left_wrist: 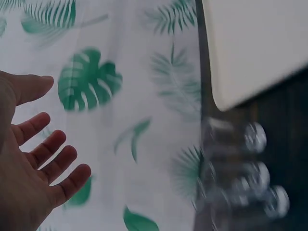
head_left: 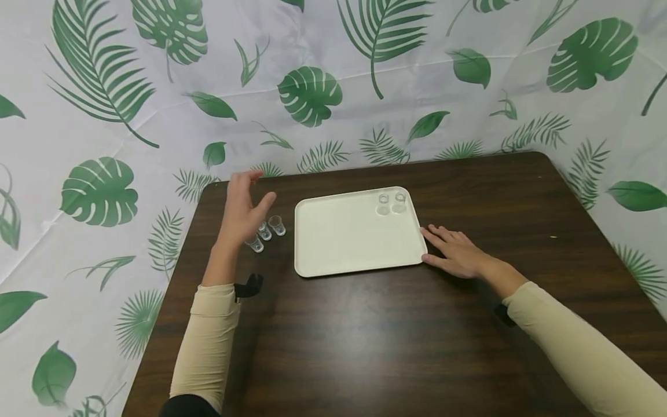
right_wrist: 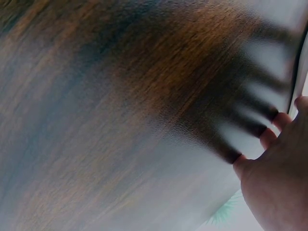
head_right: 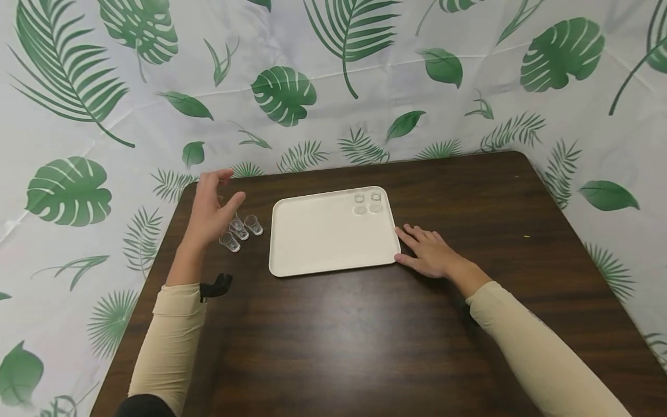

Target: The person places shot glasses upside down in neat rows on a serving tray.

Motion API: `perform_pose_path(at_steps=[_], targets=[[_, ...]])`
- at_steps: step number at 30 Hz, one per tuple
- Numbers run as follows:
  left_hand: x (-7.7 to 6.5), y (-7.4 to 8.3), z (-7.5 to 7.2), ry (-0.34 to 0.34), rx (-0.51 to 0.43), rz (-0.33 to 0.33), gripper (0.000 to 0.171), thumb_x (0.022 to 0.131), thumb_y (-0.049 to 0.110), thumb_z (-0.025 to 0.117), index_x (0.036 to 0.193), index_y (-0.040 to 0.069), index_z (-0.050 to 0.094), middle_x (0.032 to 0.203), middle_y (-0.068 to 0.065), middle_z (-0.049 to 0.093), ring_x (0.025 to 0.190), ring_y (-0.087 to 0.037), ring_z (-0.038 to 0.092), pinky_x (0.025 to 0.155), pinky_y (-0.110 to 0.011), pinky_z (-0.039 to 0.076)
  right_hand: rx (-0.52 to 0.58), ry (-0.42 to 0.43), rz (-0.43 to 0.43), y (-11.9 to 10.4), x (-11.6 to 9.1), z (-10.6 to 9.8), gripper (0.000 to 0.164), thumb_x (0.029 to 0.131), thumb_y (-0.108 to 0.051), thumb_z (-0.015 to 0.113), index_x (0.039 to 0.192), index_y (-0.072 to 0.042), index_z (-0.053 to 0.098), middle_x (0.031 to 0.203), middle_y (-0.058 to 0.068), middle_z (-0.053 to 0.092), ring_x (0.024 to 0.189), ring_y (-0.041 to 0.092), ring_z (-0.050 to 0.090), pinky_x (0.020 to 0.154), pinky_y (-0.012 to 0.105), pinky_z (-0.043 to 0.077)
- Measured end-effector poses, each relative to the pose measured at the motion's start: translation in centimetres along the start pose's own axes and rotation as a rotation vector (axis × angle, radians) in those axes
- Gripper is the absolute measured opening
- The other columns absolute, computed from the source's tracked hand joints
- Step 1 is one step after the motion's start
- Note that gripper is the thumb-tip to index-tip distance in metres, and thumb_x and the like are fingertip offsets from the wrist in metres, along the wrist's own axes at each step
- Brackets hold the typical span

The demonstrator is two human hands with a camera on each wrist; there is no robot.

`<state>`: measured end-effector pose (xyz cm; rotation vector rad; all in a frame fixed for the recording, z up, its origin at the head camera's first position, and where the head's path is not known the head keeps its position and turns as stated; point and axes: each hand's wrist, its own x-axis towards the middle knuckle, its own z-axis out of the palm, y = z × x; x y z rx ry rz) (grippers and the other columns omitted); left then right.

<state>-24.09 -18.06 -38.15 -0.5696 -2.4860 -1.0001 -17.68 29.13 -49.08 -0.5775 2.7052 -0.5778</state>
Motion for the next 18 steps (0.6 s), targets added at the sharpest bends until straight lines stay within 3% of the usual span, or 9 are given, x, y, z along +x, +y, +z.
perform_pose_path(at_steps=[3, 6, 13, 18], targets=[[-2.1, -2.4, -1.2, 0.047, -0.028, -0.101, 0.049, 0.094, 0.013, 0.066, 0.136, -0.003, 0.046, 0.126, -0.022, 0.044, 0.116, -0.036, 0.042, 0.091, -0.051, 0.038, -0.004, 0.004, -0.005, 0.3, 0.2, 0.3, 0.078, 0.099, -0.056, 0.044, 0.158, -0.012, 0.016, 0.160, 0.022, 0.015, 0.145, 0.045, 0.010, 0.110, 0.066, 0.005], [-4.4, -4.4, -1.6, 0.049, -0.076, -0.215, 0.052, 0.095, 0.014, 0.064, 0.139, -0.003, 0.042, 0.127, -0.024, 0.042, 0.118, -0.039, 0.042, 0.089, -0.054, 0.041, -0.005, 0.009, -0.015, 0.6, 0.2, 0.4, 0.079, 0.099, -0.057, 0.044, 0.158, -0.014, 0.015, 0.160, 0.022, 0.015, 0.145, 0.045, 0.010, 0.110, 0.067, 0.006], [-9.3, -7.7, -0.3, -0.091, -0.232, -0.445, 0.068, 0.094, 0.012, 0.066, 0.147, -0.006, 0.026, 0.137, -0.030, 0.034, 0.125, -0.045, 0.039, 0.097, -0.058, 0.038, -0.017, 0.007, 0.001, 1.1, 0.4, 0.5, 0.081, 0.098, -0.060, 0.042, 0.158, -0.014, 0.015, 0.161, 0.019, 0.014, 0.146, 0.042, 0.009, 0.111, 0.064, 0.005], [-10.8, -8.8, 0.9, -0.151, -0.294, -0.527, 0.072, 0.091, 0.009, 0.069, 0.147, -0.005, 0.026, 0.140, -0.029, 0.037, 0.125, -0.043, 0.044, 0.097, -0.052, 0.039, -0.012, -0.002, 0.007, 1.1, 0.5, 0.5, 0.080, 0.099, -0.059, 0.042, 0.158, -0.014, 0.015, 0.161, 0.019, 0.013, 0.146, 0.042, 0.008, 0.111, 0.064, 0.005]])
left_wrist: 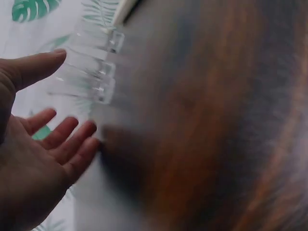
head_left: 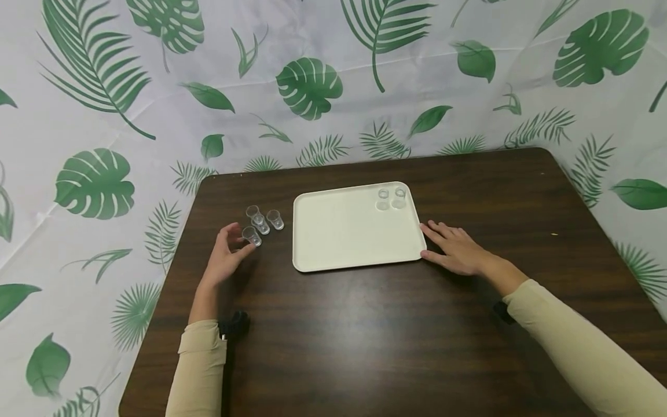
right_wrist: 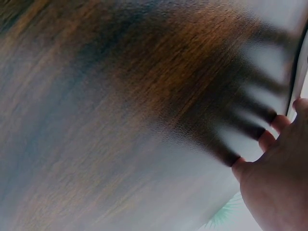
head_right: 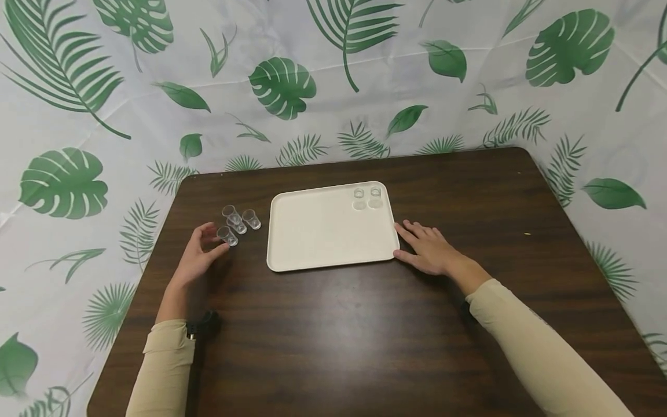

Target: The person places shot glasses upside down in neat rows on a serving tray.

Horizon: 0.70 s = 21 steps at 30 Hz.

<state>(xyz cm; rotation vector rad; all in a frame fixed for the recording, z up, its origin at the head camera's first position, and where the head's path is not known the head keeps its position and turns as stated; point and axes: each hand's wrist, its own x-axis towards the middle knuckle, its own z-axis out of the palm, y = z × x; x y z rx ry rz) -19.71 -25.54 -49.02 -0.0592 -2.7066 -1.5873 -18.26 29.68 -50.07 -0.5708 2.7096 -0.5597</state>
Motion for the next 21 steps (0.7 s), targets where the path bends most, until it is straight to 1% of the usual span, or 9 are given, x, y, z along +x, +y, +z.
perform_pose_path(at_steps=[5, 8, 10, 14, 18, 21], targets=[[0.3, -0.8, 0.4, 0.008, -0.004, -0.020, 0.063, 0.089, 0.003, 0.071, 0.140, -0.006, 0.035, 0.138, -0.025, 0.045, 0.121, -0.039, 0.049, 0.089, -0.037, 0.039, 0.012, 0.003, -0.019, -0.5, -0.2, -0.4, 0.080, 0.098, -0.059, 0.043, 0.159, -0.015, 0.013, 0.161, 0.020, 0.013, 0.146, 0.043, 0.008, 0.110, 0.066, 0.005], [0.6, -1.0, 0.5, 0.025, 0.012, -0.023, 0.057, 0.087, 0.002, 0.073, 0.135, -0.005, 0.042, 0.133, -0.023, 0.049, 0.116, -0.037, 0.051, 0.085, -0.033, 0.040, 0.017, 0.016, -0.043, -0.6, -0.4, -0.5, 0.079, 0.099, -0.055, 0.045, 0.158, -0.014, 0.015, 0.160, 0.023, 0.014, 0.144, 0.047, 0.010, 0.109, 0.068, 0.006], [0.7, -1.0, 0.6, 0.033, 0.028, -0.015, 0.054, 0.086, 0.002, 0.073, 0.132, -0.005, 0.045, 0.128, -0.024, 0.052, 0.112, -0.036, 0.052, 0.086, -0.035, 0.041, 0.017, 0.024, -0.052, -0.7, -0.5, -0.5, 0.078, 0.100, -0.054, 0.046, 0.158, -0.013, 0.016, 0.159, 0.024, 0.015, 0.144, 0.048, 0.011, 0.108, 0.069, 0.007], [0.9, -1.0, 0.9, 0.060, 0.073, 0.011, 0.045, 0.085, 0.002, 0.075, 0.123, -0.005, 0.051, 0.118, -0.024, 0.057, 0.106, -0.036, 0.054, 0.091, -0.042, 0.043, 0.018, 0.030, -0.062, -0.7, -0.7, -0.4, 0.076, 0.100, -0.051, 0.048, 0.158, -0.012, 0.017, 0.158, 0.025, 0.016, 0.142, 0.050, 0.012, 0.107, 0.070, 0.007], [1.0, -1.2, 1.1, 0.098, 0.120, 0.029, 0.036, 0.085, 0.003, 0.075, 0.115, -0.003, 0.056, 0.111, -0.022, 0.060, 0.102, -0.035, 0.056, 0.091, -0.045, 0.042, 0.007, 0.026, -0.036, -0.6, -0.5, -0.2, 0.077, 0.100, -0.055, 0.044, 0.158, -0.013, 0.016, 0.160, 0.022, 0.015, 0.144, 0.046, 0.012, 0.109, 0.067, 0.006], [1.0, -1.3, 1.2, 0.105, 0.135, 0.038, 0.034, 0.085, 0.003, 0.075, 0.113, -0.002, 0.057, 0.109, -0.021, 0.061, 0.101, -0.035, 0.057, 0.091, -0.045, 0.042, 0.003, 0.023, -0.012, -0.5, -0.4, 0.1, 0.078, 0.100, -0.057, 0.042, 0.158, -0.013, 0.016, 0.161, 0.019, 0.014, 0.145, 0.043, 0.011, 0.110, 0.066, 0.005]])
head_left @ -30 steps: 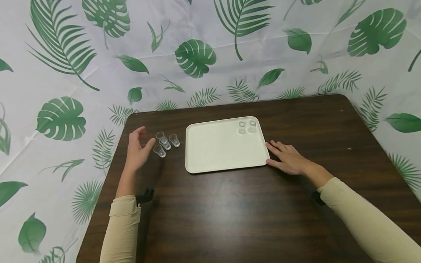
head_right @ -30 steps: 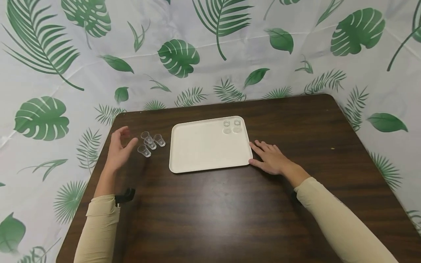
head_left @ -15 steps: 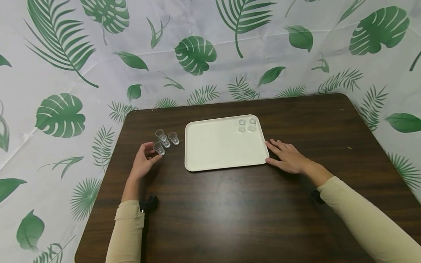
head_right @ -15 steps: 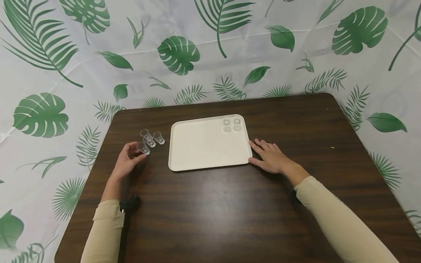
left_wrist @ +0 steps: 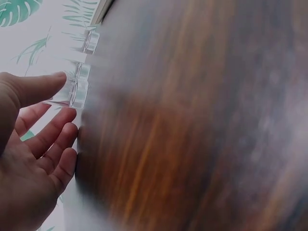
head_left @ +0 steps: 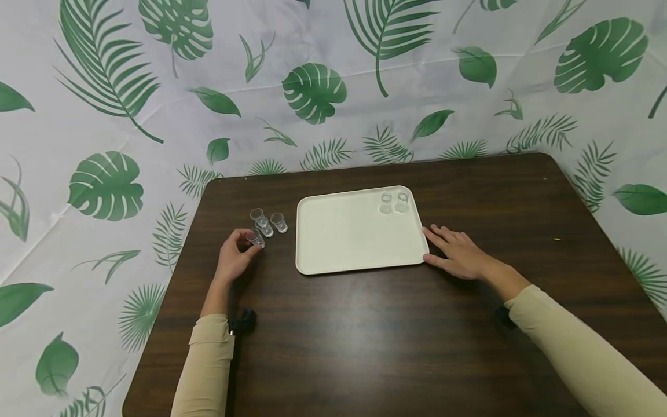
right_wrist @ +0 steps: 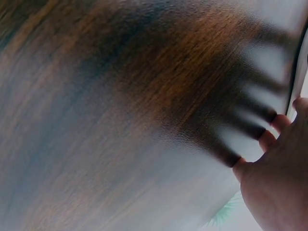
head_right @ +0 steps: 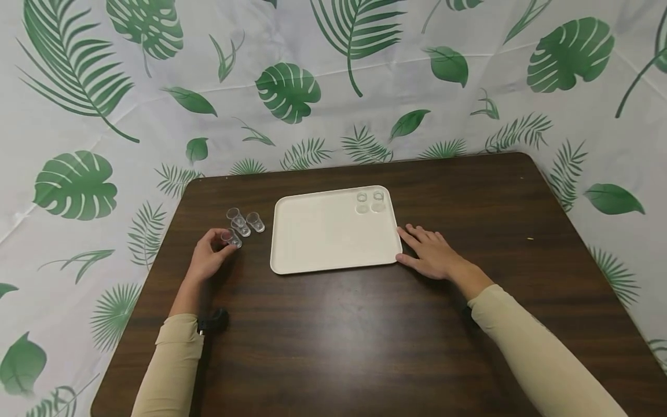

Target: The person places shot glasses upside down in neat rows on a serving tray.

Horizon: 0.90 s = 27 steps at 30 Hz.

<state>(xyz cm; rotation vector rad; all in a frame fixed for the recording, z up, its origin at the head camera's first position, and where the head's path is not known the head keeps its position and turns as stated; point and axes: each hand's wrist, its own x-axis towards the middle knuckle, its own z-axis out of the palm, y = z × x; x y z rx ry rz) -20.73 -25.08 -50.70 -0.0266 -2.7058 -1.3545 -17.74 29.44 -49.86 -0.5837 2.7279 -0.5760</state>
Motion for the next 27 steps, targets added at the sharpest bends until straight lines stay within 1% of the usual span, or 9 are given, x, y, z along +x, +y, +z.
perform_pose_path(at_steps=[3, 8, 14, 18, 21, 24, 27], targets=[[0.0, -0.1, -0.1, -0.008, -0.006, 0.009, 0.032, 0.086, 0.003, 0.074, 0.113, -0.002, 0.058, 0.107, -0.022, 0.062, 0.098, -0.034, 0.057, 0.088, -0.044, 0.042, 0.007, -0.003, 0.003, 0.1, 0.1, 0.1, 0.078, 0.099, -0.057, 0.043, 0.158, -0.012, 0.016, 0.161, 0.020, 0.014, 0.145, 0.044, 0.010, 0.110, 0.066, 0.004], [0.0, -0.1, -0.4, -0.022, -0.033, 0.027, 0.031, 0.086, 0.002, 0.074, 0.113, -0.003, 0.059, 0.101, -0.021, 0.063, 0.089, -0.028, 0.056, 0.081, -0.038, 0.042, 0.007, -0.016, 0.009, -0.2, 0.1, -0.2, 0.077, 0.100, -0.055, 0.043, 0.158, -0.012, 0.015, 0.161, 0.021, 0.013, 0.145, 0.045, 0.010, 0.110, 0.067, 0.004], [-0.2, -0.4, -0.9, -0.025, -0.056, 0.033, 0.030, 0.086, 0.003, 0.074, 0.112, -0.003, 0.060, 0.106, -0.020, 0.065, 0.090, -0.022, 0.058, 0.081, -0.031, 0.045, 0.016, -0.021, 0.006, -0.9, -0.3, -0.6, 0.077, 0.100, -0.052, 0.046, 0.158, -0.010, 0.016, 0.160, 0.024, 0.014, 0.144, 0.048, 0.010, 0.108, 0.069, 0.004], [-0.4, -0.6, -1.7, -0.009, -0.150, 0.030, 0.030, 0.087, -0.001, 0.071, 0.113, -0.009, 0.058, 0.112, -0.025, 0.062, 0.093, -0.018, 0.058, 0.081, -0.023, 0.046, 0.013, -0.016, 0.007, -1.1, -0.4, -0.6, 0.076, 0.101, -0.051, 0.047, 0.157, -0.009, 0.018, 0.159, 0.024, 0.015, 0.144, 0.048, 0.011, 0.108, 0.069, 0.005], [-0.8, -0.9, -2.3, -0.001, -0.261, -0.009, 0.031, 0.089, -0.005, 0.067, 0.116, -0.012, 0.053, 0.116, -0.026, 0.059, 0.091, -0.011, 0.059, 0.077, -0.019, 0.050, 0.012, -0.027, 0.011, -1.1, -0.4, -0.7, 0.077, 0.100, -0.053, 0.045, 0.158, -0.010, 0.016, 0.160, 0.023, 0.013, 0.144, 0.047, 0.009, 0.109, 0.068, 0.003], [-1.2, -1.3, -2.8, 0.009, -0.357, -0.058, 0.032, 0.091, -0.006, 0.064, 0.119, -0.013, 0.050, 0.115, -0.023, 0.057, 0.086, -0.007, 0.062, 0.071, -0.020, 0.054, 0.011, -0.035, 0.008, -0.9, -0.3, -0.6, 0.078, 0.101, -0.054, 0.044, 0.158, -0.012, 0.014, 0.160, 0.023, 0.012, 0.145, 0.047, 0.008, 0.109, 0.068, 0.003], [-1.5, -1.6, -3.3, 0.020, -0.402, -0.075, 0.034, 0.091, -0.005, 0.064, 0.120, -0.014, 0.047, 0.113, -0.015, 0.057, 0.085, -0.007, 0.065, 0.070, -0.024, 0.056, 0.012, -0.031, 0.012, -0.6, -0.1, -0.4, 0.078, 0.100, -0.054, 0.044, 0.158, -0.013, 0.013, 0.161, 0.021, 0.011, 0.145, 0.045, 0.008, 0.110, 0.067, 0.002]])
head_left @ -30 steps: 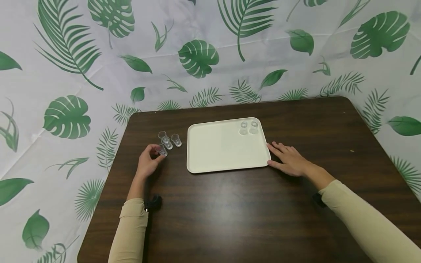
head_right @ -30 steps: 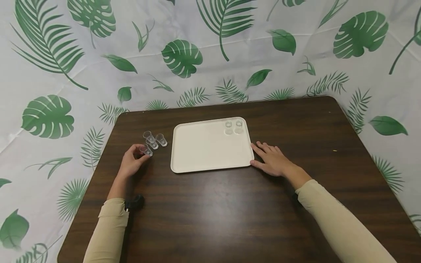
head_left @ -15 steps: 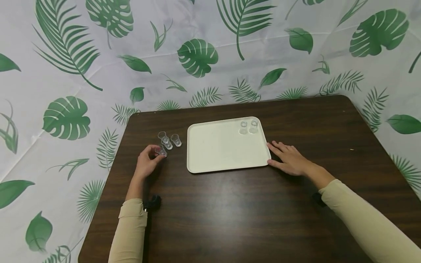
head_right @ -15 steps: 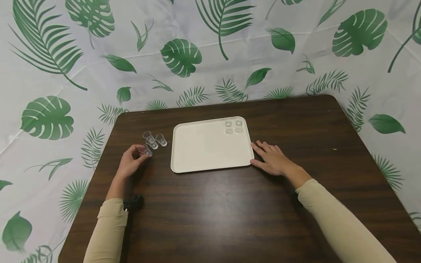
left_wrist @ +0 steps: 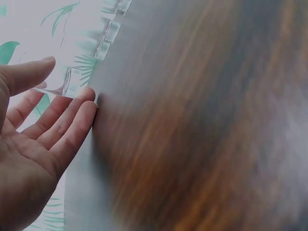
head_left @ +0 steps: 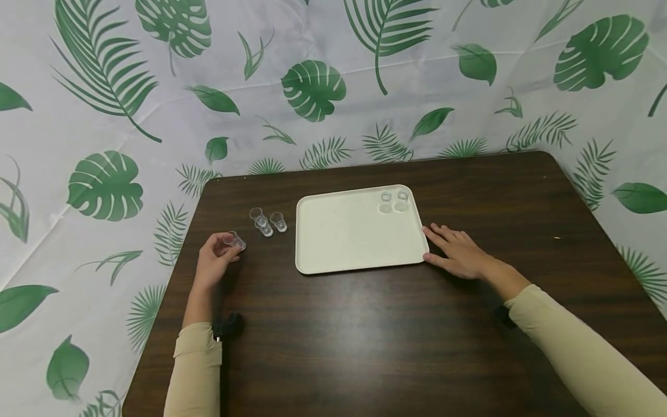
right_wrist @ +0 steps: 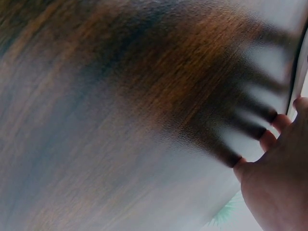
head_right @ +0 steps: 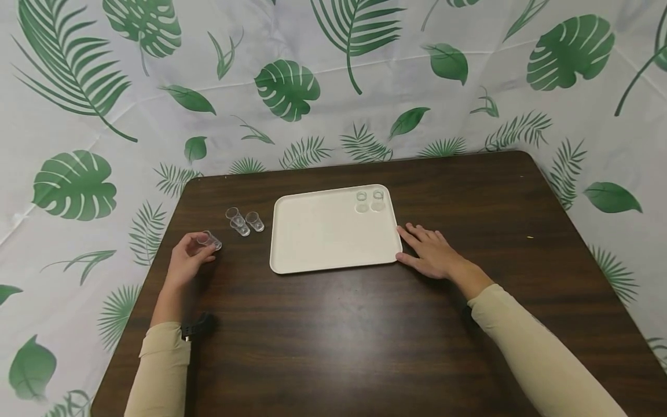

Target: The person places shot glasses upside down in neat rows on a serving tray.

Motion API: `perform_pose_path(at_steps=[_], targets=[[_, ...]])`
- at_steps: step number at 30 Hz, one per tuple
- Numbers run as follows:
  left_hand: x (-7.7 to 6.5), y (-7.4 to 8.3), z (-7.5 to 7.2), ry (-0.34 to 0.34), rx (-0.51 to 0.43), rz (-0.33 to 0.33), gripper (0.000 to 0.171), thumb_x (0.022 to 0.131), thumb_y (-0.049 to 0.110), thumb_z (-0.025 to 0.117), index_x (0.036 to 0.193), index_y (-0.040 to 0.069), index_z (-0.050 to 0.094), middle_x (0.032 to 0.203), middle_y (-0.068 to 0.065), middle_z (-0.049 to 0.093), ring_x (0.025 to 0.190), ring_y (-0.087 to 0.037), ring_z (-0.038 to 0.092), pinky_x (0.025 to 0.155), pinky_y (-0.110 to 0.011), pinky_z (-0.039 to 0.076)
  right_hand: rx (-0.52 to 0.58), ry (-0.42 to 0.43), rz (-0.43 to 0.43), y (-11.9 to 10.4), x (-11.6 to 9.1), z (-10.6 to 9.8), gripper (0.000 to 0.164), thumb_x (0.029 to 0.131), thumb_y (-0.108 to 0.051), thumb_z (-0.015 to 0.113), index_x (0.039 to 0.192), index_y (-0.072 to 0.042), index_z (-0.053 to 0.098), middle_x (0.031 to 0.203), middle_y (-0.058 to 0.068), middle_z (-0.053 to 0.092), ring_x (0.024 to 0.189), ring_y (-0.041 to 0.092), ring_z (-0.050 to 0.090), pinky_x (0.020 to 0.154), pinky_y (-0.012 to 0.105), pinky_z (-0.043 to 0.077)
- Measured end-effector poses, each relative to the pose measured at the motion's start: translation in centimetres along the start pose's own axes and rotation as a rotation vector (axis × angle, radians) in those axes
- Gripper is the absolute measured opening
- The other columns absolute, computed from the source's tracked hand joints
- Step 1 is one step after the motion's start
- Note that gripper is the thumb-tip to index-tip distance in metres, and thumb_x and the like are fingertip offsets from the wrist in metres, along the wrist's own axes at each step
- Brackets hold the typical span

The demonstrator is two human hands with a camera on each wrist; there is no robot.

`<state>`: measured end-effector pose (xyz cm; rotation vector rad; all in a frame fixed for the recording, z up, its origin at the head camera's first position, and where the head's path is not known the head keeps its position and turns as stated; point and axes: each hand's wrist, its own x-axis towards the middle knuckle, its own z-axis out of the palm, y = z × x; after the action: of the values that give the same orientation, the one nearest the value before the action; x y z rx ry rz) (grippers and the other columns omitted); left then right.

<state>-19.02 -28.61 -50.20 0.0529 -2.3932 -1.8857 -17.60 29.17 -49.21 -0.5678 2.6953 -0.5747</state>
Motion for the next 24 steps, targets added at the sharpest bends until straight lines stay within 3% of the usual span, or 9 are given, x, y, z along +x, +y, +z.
perform_pose_path(at_steps=[4, 8, 13, 17, 24], targets=[[-0.5, 0.0, -0.5, 0.015, -0.007, -0.001, 0.035, 0.091, -0.003, 0.065, 0.119, -0.013, 0.047, 0.107, -0.004, 0.059, 0.084, -0.008, 0.066, 0.068, -0.026, 0.057, -0.002, 0.012, 0.002, 0.3, 0.2, 0.2, 0.079, 0.099, -0.057, 0.043, 0.158, -0.014, 0.014, 0.161, 0.019, 0.012, 0.146, 0.043, 0.008, 0.111, 0.065, 0.003], [-0.8, 0.2, -0.7, 0.027, -0.014, -0.001, 0.034, 0.091, -0.004, 0.065, 0.120, -0.013, 0.047, 0.104, -0.003, 0.060, 0.081, -0.007, 0.065, 0.065, -0.025, 0.057, 0.010, 0.018, -0.020, 0.1, 0.2, 0.0, 0.079, 0.099, -0.056, 0.044, 0.158, -0.012, 0.015, 0.160, 0.022, 0.013, 0.145, 0.046, 0.009, 0.109, 0.067, 0.003], [-0.8, 1.1, -0.7, 0.026, 0.022, -0.013, 0.034, 0.093, 0.000, 0.064, 0.121, -0.011, 0.048, 0.107, -0.010, 0.060, 0.081, -0.007, 0.064, 0.065, -0.026, 0.057, 0.010, 0.012, -0.013, -0.2, 0.1, -0.2, 0.078, 0.100, -0.055, 0.044, 0.158, -0.012, 0.014, 0.160, 0.022, 0.013, 0.145, 0.046, 0.008, 0.110, 0.067, 0.002], [-1.0, 2.8, -0.3, 0.012, 0.050, -0.018, 0.034, 0.092, -0.002, 0.064, 0.120, -0.013, 0.049, 0.111, -0.022, 0.058, 0.082, -0.008, 0.064, 0.065, -0.032, 0.058, 0.003, 0.002, 0.003, -0.1, 0.1, -0.1, 0.078, 0.100, -0.055, 0.044, 0.158, -0.011, 0.015, 0.160, 0.022, 0.013, 0.145, 0.046, 0.008, 0.110, 0.067, 0.002], [-1.1, 5.1, 0.5, 0.117, 0.192, 0.066, 0.033, 0.088, -0.005, 0.067, 0.117, -0.012, 0.052, 0.110, -0.024, 0.059, 0.078, -0.011, 0.059, 0.059, -0.026, 0.055, 0.010, 0.015, -0.017, 0.2, -0.1, 0.0, 0.078, 0.100, -0.054, 0.044, 0.158, -0.013, 0.014, 0.160, 0.022, 0.013, 0.145, 0.046, 0.009, 0.109, 0.068, 0.003]])
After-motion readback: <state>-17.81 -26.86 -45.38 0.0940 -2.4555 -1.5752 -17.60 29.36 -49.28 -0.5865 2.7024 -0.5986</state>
